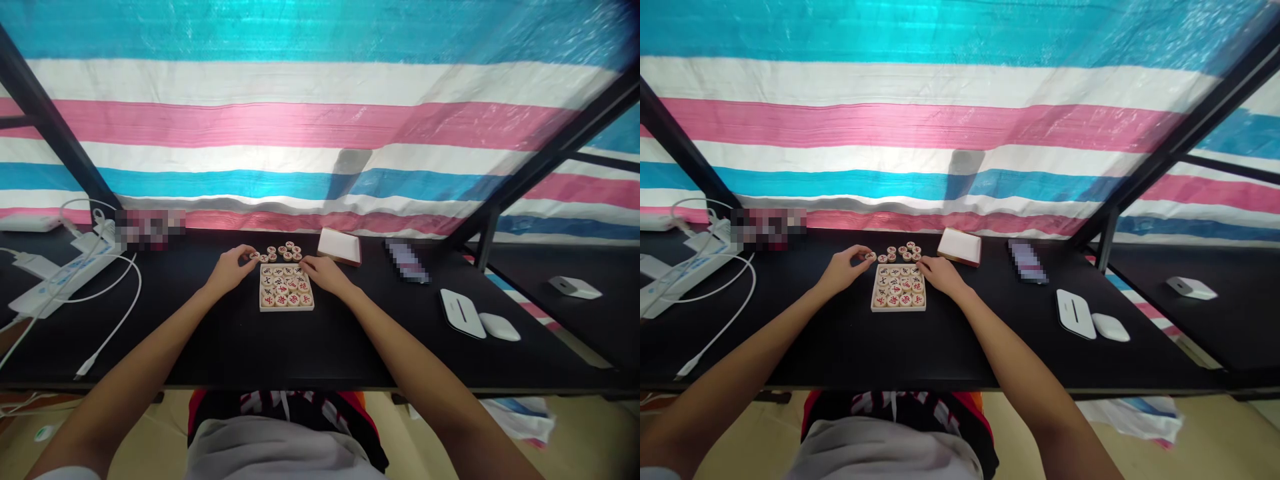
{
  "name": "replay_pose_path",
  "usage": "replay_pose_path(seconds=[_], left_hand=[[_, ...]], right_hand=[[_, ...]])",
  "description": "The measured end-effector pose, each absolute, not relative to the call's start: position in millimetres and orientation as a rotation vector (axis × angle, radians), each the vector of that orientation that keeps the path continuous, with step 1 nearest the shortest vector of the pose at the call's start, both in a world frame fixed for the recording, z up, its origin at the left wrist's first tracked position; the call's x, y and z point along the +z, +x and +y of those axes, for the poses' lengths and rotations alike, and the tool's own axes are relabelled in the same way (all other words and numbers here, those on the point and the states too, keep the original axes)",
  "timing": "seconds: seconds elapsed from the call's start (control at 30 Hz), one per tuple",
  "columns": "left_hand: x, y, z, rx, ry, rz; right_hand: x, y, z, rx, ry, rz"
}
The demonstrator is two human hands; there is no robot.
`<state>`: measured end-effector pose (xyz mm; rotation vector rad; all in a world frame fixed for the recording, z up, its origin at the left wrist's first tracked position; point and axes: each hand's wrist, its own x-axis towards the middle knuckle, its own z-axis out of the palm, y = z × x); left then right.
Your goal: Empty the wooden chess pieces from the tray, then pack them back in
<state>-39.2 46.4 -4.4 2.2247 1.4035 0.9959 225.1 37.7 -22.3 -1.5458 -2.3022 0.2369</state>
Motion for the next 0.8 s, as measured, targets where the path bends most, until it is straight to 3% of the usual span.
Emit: replay_pose_path(seconds=[0.8], left_hand=[[-17,-41,52,1.008,2.697,1.06]], right_hand=[[-20,225,36,0.261,-1.566,-2.317]])
